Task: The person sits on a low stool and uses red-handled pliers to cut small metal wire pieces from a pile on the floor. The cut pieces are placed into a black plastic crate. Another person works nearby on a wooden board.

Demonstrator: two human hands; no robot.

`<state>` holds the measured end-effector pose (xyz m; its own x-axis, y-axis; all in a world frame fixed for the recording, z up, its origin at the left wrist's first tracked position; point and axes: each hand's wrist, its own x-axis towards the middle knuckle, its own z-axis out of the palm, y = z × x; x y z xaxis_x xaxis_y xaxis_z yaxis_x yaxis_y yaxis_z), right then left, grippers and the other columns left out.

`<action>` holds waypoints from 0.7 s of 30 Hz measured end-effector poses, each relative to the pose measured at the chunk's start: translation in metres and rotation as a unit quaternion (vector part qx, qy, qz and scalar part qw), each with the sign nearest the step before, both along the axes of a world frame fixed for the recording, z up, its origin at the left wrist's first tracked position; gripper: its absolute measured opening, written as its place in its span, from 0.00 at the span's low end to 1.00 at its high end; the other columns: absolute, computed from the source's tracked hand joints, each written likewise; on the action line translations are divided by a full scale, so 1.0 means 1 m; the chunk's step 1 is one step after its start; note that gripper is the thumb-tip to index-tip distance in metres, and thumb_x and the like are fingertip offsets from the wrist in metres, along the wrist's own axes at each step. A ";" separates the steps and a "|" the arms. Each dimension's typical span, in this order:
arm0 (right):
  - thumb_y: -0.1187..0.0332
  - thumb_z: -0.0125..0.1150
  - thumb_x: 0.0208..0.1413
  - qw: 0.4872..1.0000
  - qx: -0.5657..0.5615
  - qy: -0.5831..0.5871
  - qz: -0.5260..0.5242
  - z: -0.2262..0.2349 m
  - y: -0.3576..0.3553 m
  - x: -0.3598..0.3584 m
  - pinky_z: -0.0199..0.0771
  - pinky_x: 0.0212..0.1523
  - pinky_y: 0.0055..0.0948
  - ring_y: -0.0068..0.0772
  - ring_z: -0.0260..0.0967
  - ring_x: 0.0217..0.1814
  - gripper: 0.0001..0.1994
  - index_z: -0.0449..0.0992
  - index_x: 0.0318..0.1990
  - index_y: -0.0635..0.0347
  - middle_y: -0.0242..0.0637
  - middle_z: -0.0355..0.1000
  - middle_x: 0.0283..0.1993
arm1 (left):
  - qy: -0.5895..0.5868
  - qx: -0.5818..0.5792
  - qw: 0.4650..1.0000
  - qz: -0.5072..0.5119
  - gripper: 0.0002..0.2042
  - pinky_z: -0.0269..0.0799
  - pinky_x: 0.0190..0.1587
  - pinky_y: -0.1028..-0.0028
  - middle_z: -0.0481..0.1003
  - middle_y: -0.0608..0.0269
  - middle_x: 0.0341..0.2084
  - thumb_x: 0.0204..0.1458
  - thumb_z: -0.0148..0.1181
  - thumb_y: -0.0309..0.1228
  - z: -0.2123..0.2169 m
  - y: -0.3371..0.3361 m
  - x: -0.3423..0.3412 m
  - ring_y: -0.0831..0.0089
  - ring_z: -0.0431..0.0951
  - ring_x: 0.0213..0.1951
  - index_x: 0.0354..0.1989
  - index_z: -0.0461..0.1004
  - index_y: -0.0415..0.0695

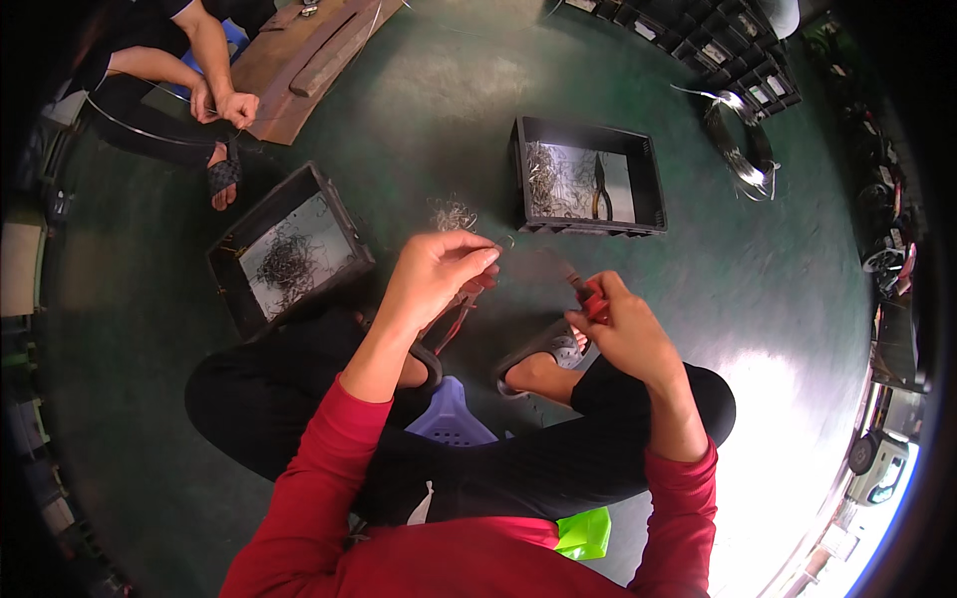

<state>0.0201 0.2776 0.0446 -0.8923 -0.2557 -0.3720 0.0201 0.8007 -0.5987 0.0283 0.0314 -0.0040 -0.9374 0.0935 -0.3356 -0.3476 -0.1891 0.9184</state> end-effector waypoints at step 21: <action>0.69 0.64 0.52 0.979 0.058 0.059 -0.189 0.017 0.050 -0.018 0.68 0.37 0.39 0.53 0.70 0.35 0.17 0.65 0.46 0.61 0.47 0.71 0.31 | 0.066 -0.351 0.934 0.034 0.10 0.74 0.38 0.71 0.82 0.61 0.29 0.50 0.62 0.35 -0.169 -0.007 -0.201 0.69 0.82 0.34 0.37 0.82 0.46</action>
